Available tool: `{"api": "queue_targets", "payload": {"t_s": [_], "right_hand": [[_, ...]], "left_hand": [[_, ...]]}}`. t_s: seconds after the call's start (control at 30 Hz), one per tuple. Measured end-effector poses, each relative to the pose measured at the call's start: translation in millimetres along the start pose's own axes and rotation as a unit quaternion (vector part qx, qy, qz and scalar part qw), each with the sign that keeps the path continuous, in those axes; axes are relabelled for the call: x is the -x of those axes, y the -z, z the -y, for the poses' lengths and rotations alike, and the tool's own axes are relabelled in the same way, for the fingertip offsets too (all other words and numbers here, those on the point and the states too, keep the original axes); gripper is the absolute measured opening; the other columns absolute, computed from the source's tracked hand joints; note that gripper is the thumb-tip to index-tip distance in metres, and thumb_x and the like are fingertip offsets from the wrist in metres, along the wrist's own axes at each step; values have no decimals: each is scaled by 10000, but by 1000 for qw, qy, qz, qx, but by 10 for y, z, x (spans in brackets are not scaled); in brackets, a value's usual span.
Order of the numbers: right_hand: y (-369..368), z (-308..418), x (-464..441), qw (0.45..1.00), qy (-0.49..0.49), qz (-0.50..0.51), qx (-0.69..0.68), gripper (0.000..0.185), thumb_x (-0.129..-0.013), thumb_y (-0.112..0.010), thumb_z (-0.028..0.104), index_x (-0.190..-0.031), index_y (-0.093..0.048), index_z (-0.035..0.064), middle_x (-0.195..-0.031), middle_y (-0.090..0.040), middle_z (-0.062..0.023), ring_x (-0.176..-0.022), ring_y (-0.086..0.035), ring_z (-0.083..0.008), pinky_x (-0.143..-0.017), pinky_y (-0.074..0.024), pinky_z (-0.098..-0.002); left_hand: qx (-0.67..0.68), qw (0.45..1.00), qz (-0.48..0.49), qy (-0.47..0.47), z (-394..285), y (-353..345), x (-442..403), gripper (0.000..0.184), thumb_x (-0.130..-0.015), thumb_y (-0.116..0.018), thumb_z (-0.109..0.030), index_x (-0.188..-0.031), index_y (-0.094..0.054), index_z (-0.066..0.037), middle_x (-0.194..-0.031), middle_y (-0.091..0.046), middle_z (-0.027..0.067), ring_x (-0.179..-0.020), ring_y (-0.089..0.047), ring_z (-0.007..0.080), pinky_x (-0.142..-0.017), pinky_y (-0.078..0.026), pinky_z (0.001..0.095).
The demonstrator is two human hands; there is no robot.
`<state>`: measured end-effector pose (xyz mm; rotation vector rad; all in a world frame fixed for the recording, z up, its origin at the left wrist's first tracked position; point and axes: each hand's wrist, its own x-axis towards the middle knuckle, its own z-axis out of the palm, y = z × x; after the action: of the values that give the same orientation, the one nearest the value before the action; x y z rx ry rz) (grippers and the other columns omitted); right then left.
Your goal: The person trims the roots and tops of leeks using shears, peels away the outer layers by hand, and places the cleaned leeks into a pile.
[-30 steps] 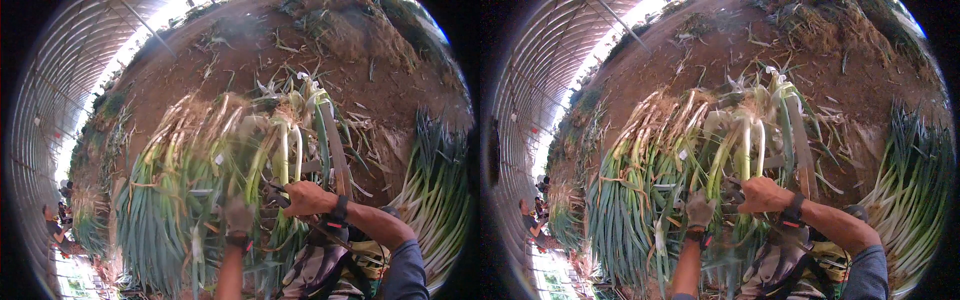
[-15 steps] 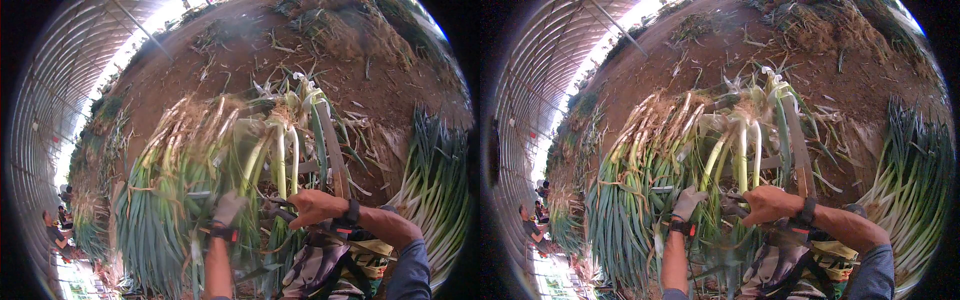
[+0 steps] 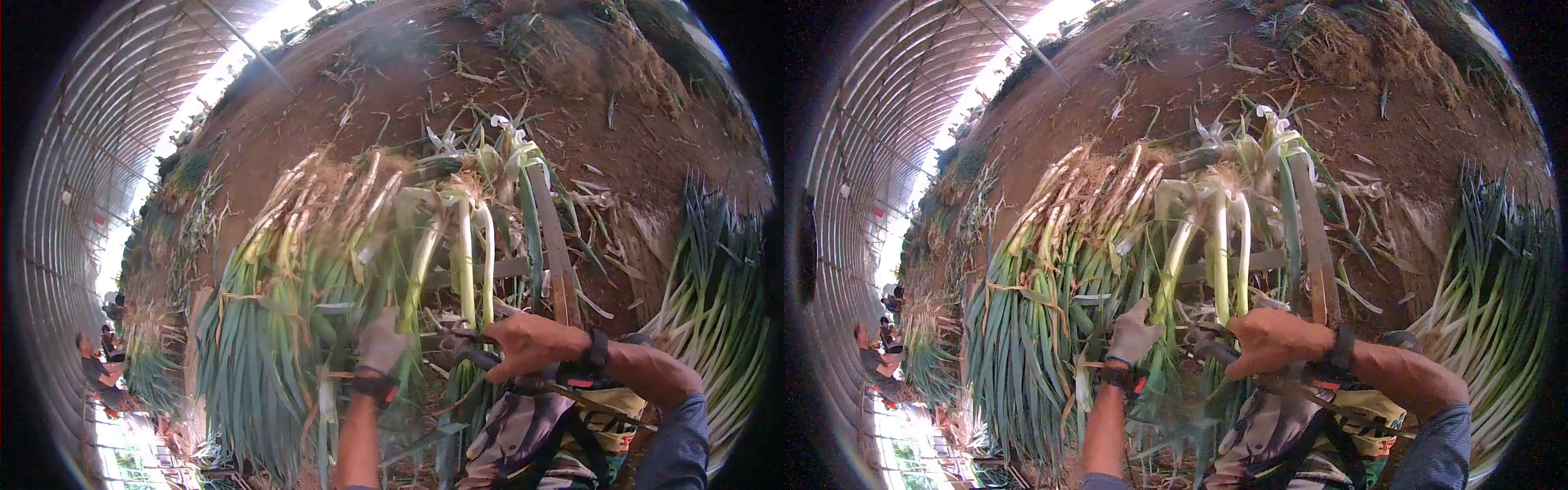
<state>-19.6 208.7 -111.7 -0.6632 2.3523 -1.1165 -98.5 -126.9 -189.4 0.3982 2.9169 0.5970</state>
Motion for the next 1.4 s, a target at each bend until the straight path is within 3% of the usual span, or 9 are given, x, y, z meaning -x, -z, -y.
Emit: {"api": "queue_targets", "payload": {"t_s": [0.17,0.27,0.47,0.57,0.87,0.97,1.17,1.27,1.4], "right_hand": [[-19,155,30,999,-10,47,-19,541,-756,-803,411,-959,-642,-64,-724,-635,-234,-687,-648,-408,-666,-524,-485],[-123,86,44,999,12,40,6,561,-754,-808,431,-965,-650,-63,-739,-646,-240,-714,-665,-419,-673,-530,-491],[-86,255,70,996,-19,90,20,561,-757,-805,435,-953,-654,-69,-740,-664,-268,-735,-675,-461,-669,-530,-508],[-148,176,23,996,15,60,58,569,-756,-807,439,-906,-637,-83,-705,-645,-274,-707,-659,-479,-658,-525,-520],[-148,288,133,997,-11,69,42,510,-745,-775,420,-818,-618,-59,-733,-656,-249,-740,-663,-470,-666,-518,-528],[-212,175,98,997,14,59,44,559,-742,-813,435,-857,-614,-75,-715,-647,-276,-709,-650,-500,-662,-524,-539],[-187,252,122,996,15,77,48,548,-740,-800,423,-878,-619,-76,-736,-649,-285,-752,-663,-492,-685,-531,-537],[-207,205,97,994,-10,87,67,542,-744,-788,420,-889,-625,-76,-763,-658,-283,-775,-673,-487,-701,-536,-538],[-197,148,102,993,-15,38,111,540,-748,-782,421,-893,-627,-75,-789,-671,-267,-777,-677,-479,-709,-540,-537]], "left_hand": [[17,998,0,54,-156,-243,75,511,-804,-802,-201,-1259,-630,-44,-1072,-718,249,-1047,-685,455,-887,-544,540],[32,996,-78,10,-155,-403,146,514,-807,-795,-165,-1273,-623,-35,-1101,-717,252,-1067,-677,457,-896,-543,539],[108,993,-25,51,-220,-399,204,563,-801,-800,-121,-1318,-600,-23,-1137,-715,264,-1065,-694,448,-889,-558,500],[119,992,-16,49,-231,-403,207,574,-787,-799,-93,-1321,-600,-28,-1139,-713,253,-1079,-686,447,-902,-551,501],[64,993,-94,21,-255,-665,294,593,-776,-792,-77,-1320,-581,25,-1198,-671,286,-1113,-655,473,-926,-545,505],[95,993,-49,56,-406,-488,325,583,-773,-754,-22,-1336,-607,9,-1222,-663,293,-1151,-625,481,-997,-512,501],[120,989,-76,34,-282,-623,336,584,-770,-743,-18,-1336,-604,15,-1196,-658,285,-1148,-609,477,-1003,-491,507],[74,993,-87,9,-244,-627,333,540,-790,-752,-61,-1302,-599,19,-1177,-682,279,-1120,-655,464,-950,-537,498],[106,991,-76,25,-307,-602,312,530,-781,-743,-93,-1286,-628,21,-1187,-693,273,-1131,-670,433,-957,-538,482]]}}
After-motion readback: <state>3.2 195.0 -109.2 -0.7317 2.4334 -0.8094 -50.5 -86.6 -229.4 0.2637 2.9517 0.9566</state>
